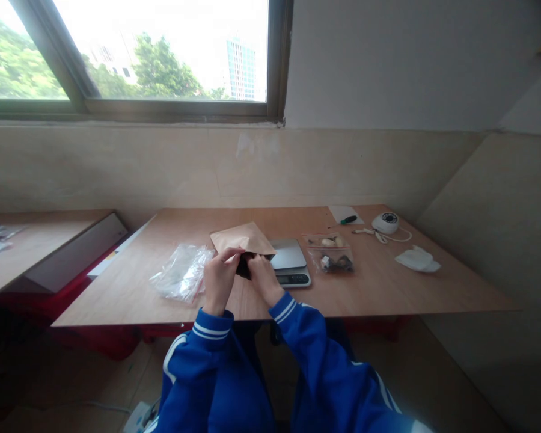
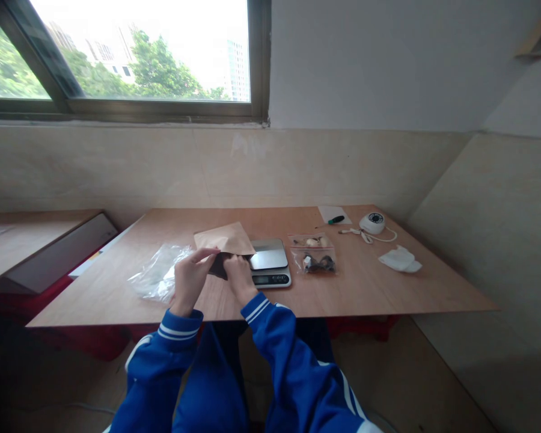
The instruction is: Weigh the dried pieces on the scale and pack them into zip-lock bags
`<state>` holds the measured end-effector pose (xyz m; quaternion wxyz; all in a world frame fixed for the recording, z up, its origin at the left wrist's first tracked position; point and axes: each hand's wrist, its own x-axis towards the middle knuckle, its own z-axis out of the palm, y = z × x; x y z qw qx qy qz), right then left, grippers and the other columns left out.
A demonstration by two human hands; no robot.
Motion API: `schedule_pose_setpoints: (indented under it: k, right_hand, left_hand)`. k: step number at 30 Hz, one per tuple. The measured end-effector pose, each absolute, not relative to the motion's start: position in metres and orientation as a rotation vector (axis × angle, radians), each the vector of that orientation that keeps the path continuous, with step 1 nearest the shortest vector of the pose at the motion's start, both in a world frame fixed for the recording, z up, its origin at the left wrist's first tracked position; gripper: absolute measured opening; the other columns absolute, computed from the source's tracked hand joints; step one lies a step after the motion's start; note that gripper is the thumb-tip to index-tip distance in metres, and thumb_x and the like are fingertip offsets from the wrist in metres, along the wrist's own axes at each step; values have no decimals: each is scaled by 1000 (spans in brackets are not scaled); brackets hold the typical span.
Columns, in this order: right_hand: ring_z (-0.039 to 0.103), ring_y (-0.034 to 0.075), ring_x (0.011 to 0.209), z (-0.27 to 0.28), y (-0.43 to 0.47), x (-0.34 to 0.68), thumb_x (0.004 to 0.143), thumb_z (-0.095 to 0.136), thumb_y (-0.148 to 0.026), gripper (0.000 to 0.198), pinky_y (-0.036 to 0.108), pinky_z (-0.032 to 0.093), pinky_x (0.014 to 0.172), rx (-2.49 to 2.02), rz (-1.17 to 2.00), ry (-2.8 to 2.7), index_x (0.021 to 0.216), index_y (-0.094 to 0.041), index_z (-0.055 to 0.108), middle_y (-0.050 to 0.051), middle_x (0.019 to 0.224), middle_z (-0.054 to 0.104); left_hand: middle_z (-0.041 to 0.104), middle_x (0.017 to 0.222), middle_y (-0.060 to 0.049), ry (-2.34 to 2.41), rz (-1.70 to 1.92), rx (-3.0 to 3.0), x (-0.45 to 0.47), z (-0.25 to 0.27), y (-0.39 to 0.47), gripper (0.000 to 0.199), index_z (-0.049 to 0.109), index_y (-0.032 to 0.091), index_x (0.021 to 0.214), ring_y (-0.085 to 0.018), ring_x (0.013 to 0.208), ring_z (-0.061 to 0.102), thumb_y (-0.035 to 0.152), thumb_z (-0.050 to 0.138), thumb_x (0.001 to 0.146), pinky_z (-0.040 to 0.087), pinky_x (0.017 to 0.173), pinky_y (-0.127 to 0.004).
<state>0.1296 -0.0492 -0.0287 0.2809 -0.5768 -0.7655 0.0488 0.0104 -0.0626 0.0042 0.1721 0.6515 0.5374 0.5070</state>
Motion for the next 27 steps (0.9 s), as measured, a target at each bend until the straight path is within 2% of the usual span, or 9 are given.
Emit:
schedule_pose_setpoints:
  k: [3, 5, 8, 12, 16, 20, 24, 27]
  right_hand:
    - [62, 28, 101, -26, -59, 136, 89, 41, -4, 35, 37, 53, 84, -1535, 52, -2109, 117, -12, 60, 17, 110, 66]
    - [60, 26, 101, -25, -64, 140, 90, 42, -6, 30, 37, 52, 84, -1464, 46, -2073, 110, -13, 63, 14, 106, 66]
    - [60, 23, 95, -26, -69, 147, 90, 46, -9, 24, 36, 51, 84, -1341, 128, -1934, 100, -17, 66, 9, 97, 67]
    - [62, 21, 91, -27, -71, 154, 88, 51, -11, 22, 35, 50, 85, -1248, 252, -1767, 98, -20, 68, 6, 94, 69]
    - [66, 19, 86, -24, -75, 154, 85, 57, -16, 17, 32, 52, 80, -1166, 553, -1565, 95, -21, 70, 5, 95, 72]
    - [69, 19, 83, -10, -85, 165, 82, 65, -30, 18, 31, 54, 78, -1003, 930, -1383, 95, -19, 70, 6, 95, 74]
    - [69, 20, 88, 2, -91, 210, 75, 72, -40, 26, 32, 54, 81, -919, 1100, -1427, 92, -20, 70, 5, 96, 73]
    - [69, 21, 88, -4, -80, 248, 72, 73, -43, 30, 34, 53, 82, -1014, 1054, -1443, 91, -20, 70, 6, 93, 74]
  left_hand:
    - [76, 84, 5, 1559, 1441, 1852, 9, 7, -61, 16, 74, 27, 82, -17, 81, 70, 23, 59, 80, 51, 69, -22]
    - [76, 81, 5, 1577, 1449, 1845, 10, 9, -60, 15, 74, 27, 80, -16, 79, 70, 24, 60, 79, 51, 66, -21]
    - [76, 81, 5, 1591, 1469, 1833, 13, 9, -60, 14, 74, 27, 79, -16, 78, 70, 24, 60, 79, 50, 64, -20]
    - [76, 85, 5, 1583, 1468, 1809, 16, 8, -60, 15, 74, 28, 80, -16, 81, 70, 25, 59, 80, 50, 65, -20]
    - [76, 85, 5, 1611, 1453, 1799, 17, 8, -59, 15, 74, 28, 81, -17, 84, 70, 26, 58, 81, 49, 65, -21]
    - [76, 82, 5, 1689, 1423, 1792, 14, 11, -58, 15, 74, 28, 81, -18, 82, 71, 29, 59, 81, 48, 64, -22]
    - [76, 83, 4, 1740, 1404, 1783, 12, 8, -57, 15, 74, 29, 83, -18, 80, 71, 30, 59, 81, 48, 67, -23]
    - [76, 85, 4, 1748, 1403, 1755, 10, 4, -58, 14, 73, 29, 81, -19, 83, 71, 29, 60, 80, 49, 68, -24]
